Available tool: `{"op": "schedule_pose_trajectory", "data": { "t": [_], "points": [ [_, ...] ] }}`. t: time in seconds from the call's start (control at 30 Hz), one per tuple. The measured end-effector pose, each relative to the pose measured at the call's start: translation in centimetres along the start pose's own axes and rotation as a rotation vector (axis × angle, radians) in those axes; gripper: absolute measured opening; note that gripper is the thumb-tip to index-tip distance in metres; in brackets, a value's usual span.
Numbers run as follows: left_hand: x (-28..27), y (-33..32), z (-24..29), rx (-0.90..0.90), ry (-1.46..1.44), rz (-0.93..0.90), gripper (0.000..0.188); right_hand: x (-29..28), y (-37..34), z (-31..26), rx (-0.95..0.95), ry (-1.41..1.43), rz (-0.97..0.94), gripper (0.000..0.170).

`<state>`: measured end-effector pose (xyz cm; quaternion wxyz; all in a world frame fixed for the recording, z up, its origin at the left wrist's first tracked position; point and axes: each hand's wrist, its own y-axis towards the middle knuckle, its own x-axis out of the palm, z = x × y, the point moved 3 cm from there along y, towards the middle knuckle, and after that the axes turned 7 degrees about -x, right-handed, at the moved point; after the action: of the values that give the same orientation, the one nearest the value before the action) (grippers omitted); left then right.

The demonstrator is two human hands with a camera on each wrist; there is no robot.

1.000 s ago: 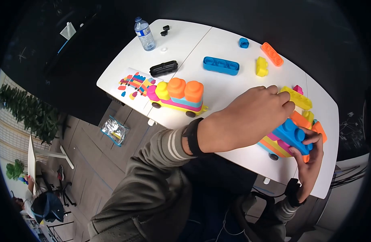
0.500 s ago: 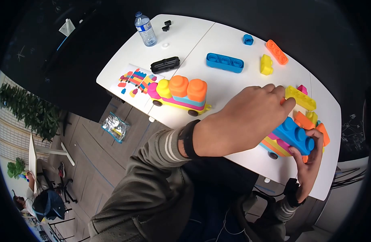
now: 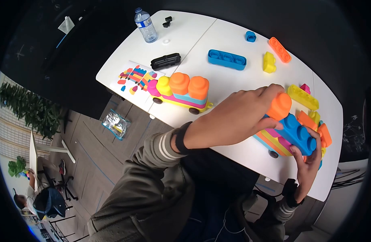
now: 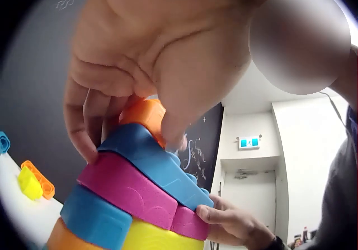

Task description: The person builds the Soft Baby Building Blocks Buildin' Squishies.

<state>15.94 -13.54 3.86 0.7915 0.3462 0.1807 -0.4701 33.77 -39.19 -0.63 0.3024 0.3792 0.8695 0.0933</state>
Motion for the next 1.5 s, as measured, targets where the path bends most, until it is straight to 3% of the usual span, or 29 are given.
{"op": "schedule_pose_trajectory", "data": {
  "t": [0.13,0.33,0.43,0.53,0.63,0.7,0.8,0.83,0.9,0.93,1.03,1.1,1.13,1.2,1.23,1.27,1.3,1.37,1.5],
  "points": [
    [0.0,0.3,-1.2,-0.025,-0.25,0.001,0.057,0.3,0.0,0.2,0.016,0.036,0.015,0.069],
    [0.4,-0.1,-0.9,-0.133,-0.248,0.059,0.054,0.7,0.1,0.1,0.022,0.031,0.019,0.068],
    [1.1,0.0,-1.4,0.002,-0.289,0.164,0.057,0.9,0.2,0.1,0.013,0.022,0.025,0.067],
    [0.2,-0.1,-1.4,-0.047,-0.359,0.034,0.068,1.0,0.4,-0.5,0.03,0.021,0.017,0.066],
    [-0.7,-0.3,-2.1,0.034,-0.314,0.021,0.073,1.3,0.7,-1.1,0.033,0.021,0.024,0.064],
    [-0.8,-0.6,-1.8,-0.006,-0.305,0.015,0.066,1.4,0.7,-1.2,0.009,0.022,0.006,0.065],
    [-2.0,-1.3,-1.3,-0.004,-0.356,0.263,0.049,1.4,0.9,-1.4,0.018,0.033,0.006,0.065],
    [-2.1,-1.5,-0.8,-0.005,-0.355,0.259,0.049,1.5,0.9,-1.4,0.022,0.037,0.006,0.065],
    [-2.8,-2.4,0.8,0.043,-0.207,0.486,0.044,1.8,1.0,-1.4,0.021,0.03,0.006,0.065],
    [-2.3,-2.9,1.9,0.105,-0.203,0.493,0.038,1.8,1.1,-1.5,0.018,0.016,0.006,0.065],
    [0.5,-4.1,5.2,0.344,-0.187,0.277,0.03,3.2,1.4,-1.4,-0.097,-0.082,0.026,0.073],
    [3.3,-4.3,6.1,0.389,-0.149,0.156,0.032,4.3,1.8,-2.2,-0.267,-0.303,0.054,0.079],
    [4.0,-4.4,6.1,0.322,-0.07,-0.021,0.041,4.9,1.7,-2.7,-0.192,-0.21,0.006,0.081],
    [5.2,-4.1,5.8,0.301,-0.021,-0.129,0.047,4.8,1.1,-2.0,-0.046,-0.08,-0.091,0.074],
    [5.7,-3.9,5.2,0.25,0.073,-0.213,0.052,4.1,0.7,-1.2,-0.038,-0.097,-0.071,0.074],
    [6.2,-4.2,4.5,0.227,0.133,-0.353,0.062,3.5,0.4,-0.6,-0.159,-0.274,-0.124,0.069],
    [6.4,-4.4,4.2,0.24,0.13,-0.361,0.062,3.0,0.1,-0.3,-0.277,-0.447,-0.182,0.064],
    [6.8,-5.1,3.4,0.211,0.231,-0.373,0.067,0.7,-0.2,-0.6,-0.309,-0.436,-0.18,0.056],
    [7.0,-5.1,2.1,0.138,0.225,-0.365,0.072,-4.6,-1.8,2.4,-0.041,-0.647,-0.01,0.059]
  ]
}}
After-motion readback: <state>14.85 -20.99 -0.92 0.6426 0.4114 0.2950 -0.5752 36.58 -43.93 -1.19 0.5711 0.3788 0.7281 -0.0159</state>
